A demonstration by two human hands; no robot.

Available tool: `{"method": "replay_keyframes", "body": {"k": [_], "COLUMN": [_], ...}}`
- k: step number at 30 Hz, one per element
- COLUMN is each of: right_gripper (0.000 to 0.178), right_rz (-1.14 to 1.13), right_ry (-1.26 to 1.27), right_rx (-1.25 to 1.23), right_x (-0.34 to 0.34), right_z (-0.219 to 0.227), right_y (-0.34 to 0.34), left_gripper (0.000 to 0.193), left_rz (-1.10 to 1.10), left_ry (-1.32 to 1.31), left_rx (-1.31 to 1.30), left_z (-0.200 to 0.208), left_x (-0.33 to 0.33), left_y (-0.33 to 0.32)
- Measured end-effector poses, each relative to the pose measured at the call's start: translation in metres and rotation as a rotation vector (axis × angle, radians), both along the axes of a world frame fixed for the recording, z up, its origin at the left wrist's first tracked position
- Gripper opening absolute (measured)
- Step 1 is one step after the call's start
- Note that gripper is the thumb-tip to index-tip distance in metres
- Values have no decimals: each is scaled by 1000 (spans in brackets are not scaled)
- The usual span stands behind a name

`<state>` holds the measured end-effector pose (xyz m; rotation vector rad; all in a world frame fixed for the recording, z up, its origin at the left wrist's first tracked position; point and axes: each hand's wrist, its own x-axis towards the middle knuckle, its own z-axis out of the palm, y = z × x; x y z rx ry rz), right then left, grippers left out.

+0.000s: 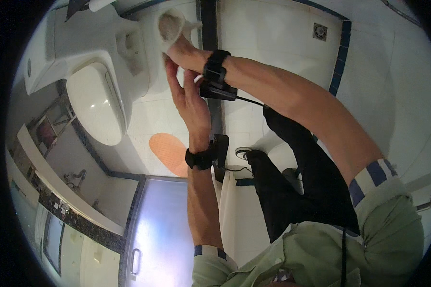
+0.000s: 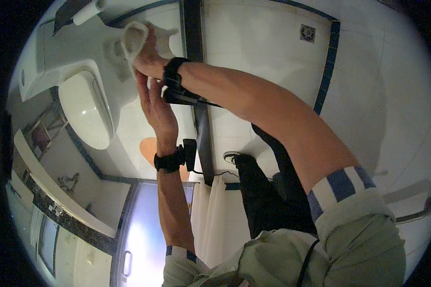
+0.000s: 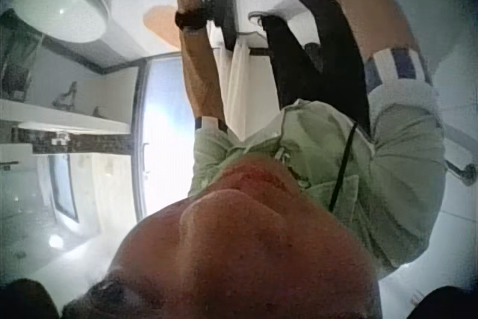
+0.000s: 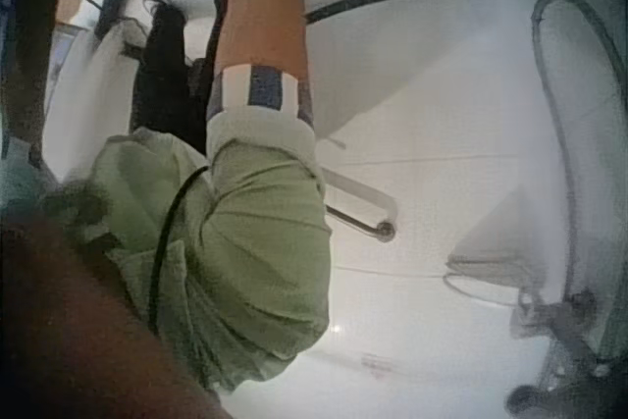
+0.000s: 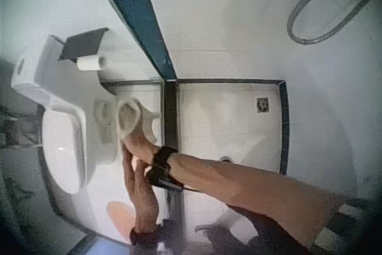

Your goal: The person wipes various surfaces in a bathroom using a cloth, including the shower door frame, the sink faucet, the glass shower door, and the interior bathroom door frame.

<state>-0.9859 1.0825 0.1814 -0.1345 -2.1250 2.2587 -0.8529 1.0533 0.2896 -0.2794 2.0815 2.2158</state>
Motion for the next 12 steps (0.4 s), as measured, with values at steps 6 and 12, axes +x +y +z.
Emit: {"method": "replay_keyframes", "body": {"k": [6, 12], "right_gripper": [79, 84], "right_rz": [-27, -417], "right_ry": [268, 50], "right_rx": [566, 40], "right_x": [-83, -83], "right_z": [-13, -16], "right_y": [28, 59], "left_gripper": [57, 61], "left_rz": [-14, -67], "left_ry": [105, 88], "left_rx": [0, -122], "left_z": [-1, -12], "left_x": [-31, -49], "left_y": [43, 72]}}
